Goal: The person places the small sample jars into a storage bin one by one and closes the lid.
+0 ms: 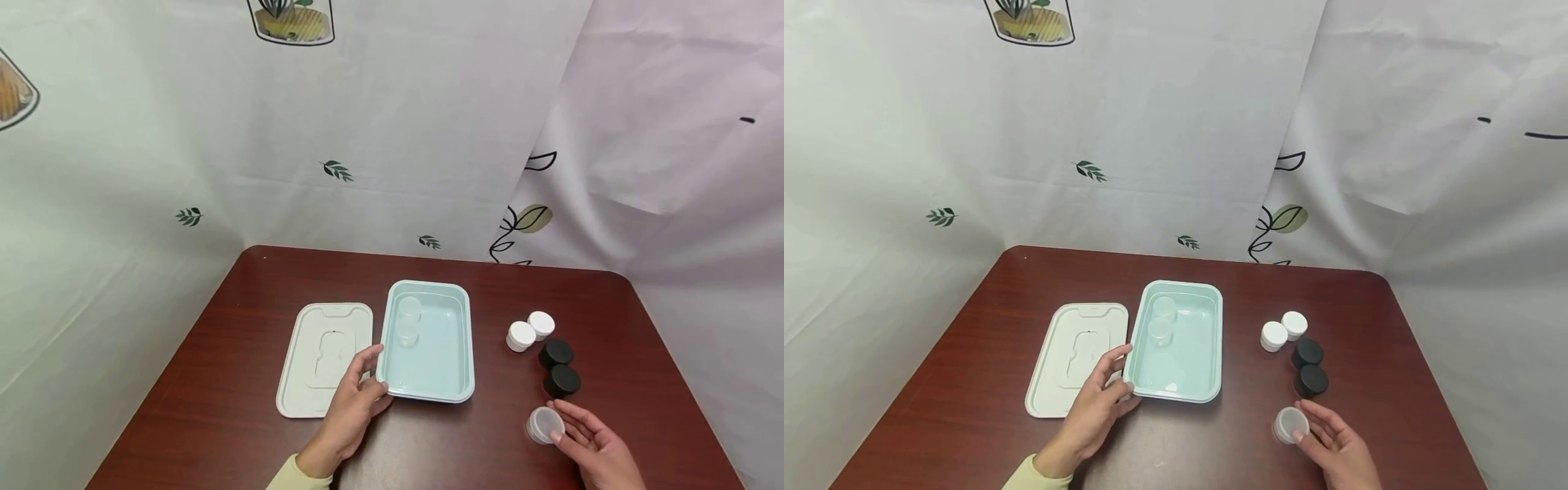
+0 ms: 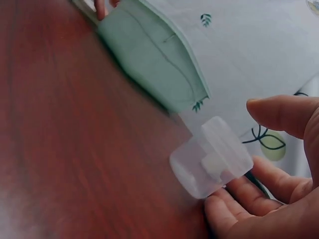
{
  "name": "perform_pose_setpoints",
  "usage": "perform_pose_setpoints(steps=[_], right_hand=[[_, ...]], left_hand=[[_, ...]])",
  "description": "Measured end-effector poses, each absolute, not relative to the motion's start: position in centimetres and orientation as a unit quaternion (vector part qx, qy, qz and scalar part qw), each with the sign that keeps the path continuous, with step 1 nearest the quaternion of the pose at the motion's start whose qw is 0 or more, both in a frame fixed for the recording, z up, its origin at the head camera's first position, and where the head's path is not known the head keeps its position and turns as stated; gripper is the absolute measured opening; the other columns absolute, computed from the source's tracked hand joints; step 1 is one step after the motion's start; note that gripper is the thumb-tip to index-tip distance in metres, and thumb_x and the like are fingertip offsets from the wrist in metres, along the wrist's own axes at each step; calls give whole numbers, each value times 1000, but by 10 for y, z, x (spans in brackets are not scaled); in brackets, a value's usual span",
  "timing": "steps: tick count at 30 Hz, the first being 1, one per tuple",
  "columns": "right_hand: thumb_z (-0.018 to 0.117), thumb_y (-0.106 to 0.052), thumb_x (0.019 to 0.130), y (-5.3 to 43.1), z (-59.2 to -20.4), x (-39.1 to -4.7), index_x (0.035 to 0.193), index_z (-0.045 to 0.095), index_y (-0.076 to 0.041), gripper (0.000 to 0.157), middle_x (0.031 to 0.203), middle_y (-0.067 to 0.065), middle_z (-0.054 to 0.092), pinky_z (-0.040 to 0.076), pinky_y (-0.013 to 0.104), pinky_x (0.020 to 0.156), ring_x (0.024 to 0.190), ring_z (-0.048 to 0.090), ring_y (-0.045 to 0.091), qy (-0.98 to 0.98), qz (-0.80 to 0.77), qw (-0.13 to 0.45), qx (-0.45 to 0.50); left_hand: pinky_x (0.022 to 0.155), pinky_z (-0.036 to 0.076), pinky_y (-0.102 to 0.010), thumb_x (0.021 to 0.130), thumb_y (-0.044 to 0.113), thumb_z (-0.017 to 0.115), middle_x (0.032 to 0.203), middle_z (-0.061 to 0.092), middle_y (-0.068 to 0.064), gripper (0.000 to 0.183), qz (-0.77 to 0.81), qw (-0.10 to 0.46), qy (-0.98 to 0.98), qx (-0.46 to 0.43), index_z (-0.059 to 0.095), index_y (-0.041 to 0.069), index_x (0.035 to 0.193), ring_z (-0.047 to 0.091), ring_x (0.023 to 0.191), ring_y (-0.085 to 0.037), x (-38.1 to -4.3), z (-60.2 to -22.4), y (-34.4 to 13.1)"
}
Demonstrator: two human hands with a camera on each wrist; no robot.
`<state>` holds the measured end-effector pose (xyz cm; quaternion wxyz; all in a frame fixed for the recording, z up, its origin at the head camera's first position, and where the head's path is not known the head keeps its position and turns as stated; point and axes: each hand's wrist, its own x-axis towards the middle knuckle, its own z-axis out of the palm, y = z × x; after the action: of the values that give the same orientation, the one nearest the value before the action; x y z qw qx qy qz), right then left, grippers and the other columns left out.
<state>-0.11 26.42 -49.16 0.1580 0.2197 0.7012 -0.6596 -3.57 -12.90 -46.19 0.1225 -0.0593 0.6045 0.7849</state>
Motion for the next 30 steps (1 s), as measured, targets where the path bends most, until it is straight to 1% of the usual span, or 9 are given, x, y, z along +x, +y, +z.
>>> perform_pose_setpoints(steps=[4,8,11,17,20,23,25,27,30], right_hand=[[84,-15,90,262,-493,1,161,39,-8,85,116,-30,63,58,22,89,105,63,-10,725,-631,169,220],[87,-16,86,259,-492,2,162,38,-6,91,135,-9,64,56,17,89,105,59,-16,755,-600,166,206],[90,-18,84,256,-491,2,160,40,-4,91,143,5,61,55,16,88,104,60,-15,770,-584,158,201],[90,-19,84,252,-487,1,158,44,-3,89,143,11,62,56,17,87,102,61,-13,779,-571,149,209],[89,-26,85,254,-482,-1,159,44,-6,89,143,7,63,56,17,86,101,60,-14,784,-563,152,212],[88,-29,87,255,-476,-3,160,44,-9,88,131,-11,67,56,18,85,102,60,-13,783,-567,149,211],[87,-25,88,254,-471,-5,159,44,-8,85,122,-21,67,56,20,84,103,61,-11,779,-579,135,201],[87,-21,89,253,-466,-7,158,46,-7,81,114,-27,66,56,20,83,103,62,-9,773,-594,119,188],[85,-14,89,251,-457,-13,155,51,-6,74,114,-26,67,57,21,83,105,64,-5,761,-622,88,160]], left_hand=[[99,53,-43,94,-1,53,157,30,-24,71,786,123,603,-61,33,11,161,58,124,-25,-36,-462,-129],[99,54,-43,94,-1,53,157,31,-24,71,786,121,603,-63,34,12,161,57,125,-26,-36,-462,-128],[99,54,-43,94,-1,53,157,31,-24,71,785,120,604,-66,34,12,161,57,125,-26,-36,-462,-128],[99,54,-43,94,-1,54,156,31,-24,71,784,119,605,-69,34,12,161,56,124,-26,-36,-462,-127],[99,53,-43,94,-1,54,156,31,-24,71,784,118,605,-68,34,12,161,56,124,-26,-36,-462,-128],[99,53,-44,94,-1,54,156,31,-24,71,784,119,606,-67,34,12,161,57,125,-27,-36,-462,-128],[100,53,-45,94,-1,54,157,31,-24,71,783,120,606,-67,34,12,161,56,126,-28,-36,-462,-129],[101,53,-45,94,-1,54,158,31,-24,71,783,121,606,-68,34,12,161,56,127,-28,-36,-462,-129],[101,53,-45,94,-1,54,159,31,-23,71,783,122,606,-69,34,12,161,55,128,-29,-36,-462,-128]])
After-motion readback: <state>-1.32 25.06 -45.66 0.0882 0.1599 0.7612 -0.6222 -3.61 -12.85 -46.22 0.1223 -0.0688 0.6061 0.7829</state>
